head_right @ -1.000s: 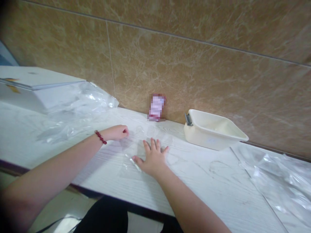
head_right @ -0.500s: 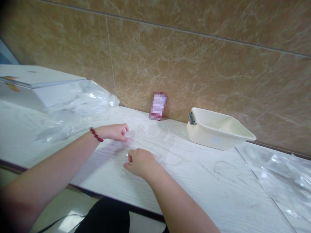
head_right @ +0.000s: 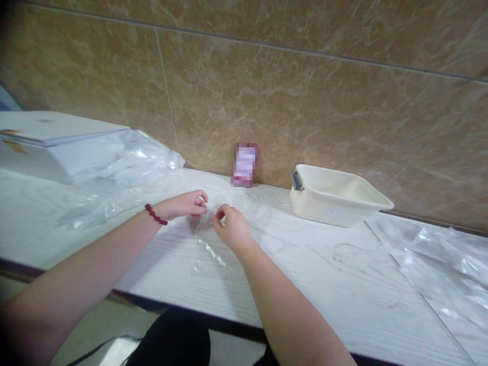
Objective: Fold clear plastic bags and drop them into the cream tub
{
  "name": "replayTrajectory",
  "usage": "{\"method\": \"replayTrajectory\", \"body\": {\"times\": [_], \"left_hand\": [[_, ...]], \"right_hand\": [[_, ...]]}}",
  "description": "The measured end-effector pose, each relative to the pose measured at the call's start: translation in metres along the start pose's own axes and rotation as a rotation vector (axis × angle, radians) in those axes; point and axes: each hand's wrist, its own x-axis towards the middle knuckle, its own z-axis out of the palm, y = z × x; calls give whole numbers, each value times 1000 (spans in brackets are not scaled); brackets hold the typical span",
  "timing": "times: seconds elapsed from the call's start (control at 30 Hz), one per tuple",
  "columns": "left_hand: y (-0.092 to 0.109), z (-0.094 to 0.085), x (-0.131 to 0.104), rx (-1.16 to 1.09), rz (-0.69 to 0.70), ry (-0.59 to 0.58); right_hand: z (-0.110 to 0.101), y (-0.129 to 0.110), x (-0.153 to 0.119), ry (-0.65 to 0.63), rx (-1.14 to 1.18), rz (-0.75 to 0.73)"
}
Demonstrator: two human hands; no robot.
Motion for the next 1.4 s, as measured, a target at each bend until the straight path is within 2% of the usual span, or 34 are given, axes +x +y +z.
{"method": "replayTrajectory", "body": {"times": [0.13, 0.23, 0.5, 0.8, 1.13, 1.3, 1.4], "left_hand": [[1, 11, 1, -126, 129, -39], [-1, 15, 3, -150, 175, -64], [-5, 21, 5, -188, 174, -66], [-7, 21, 6, -172, 164, -58], [-9, 23, 8, -165, 199, -72], [-12, 24, 10, -161, 219, -59], [-11, 24, 10, -111, 229, -58]], "right_hand": [[1, 5, 3, 74, 79, -37], [0, 6, 3, 65, 118, -120], [-3, 16, 4, -33, 74, -171], [-10, 20, 7, 24, 48, -370], [-5, 22, 5, -9, 60, -305], [-6, 22, 7, -13, 61, -386], [-5, 23, 8, -2, 48, -376]]}}
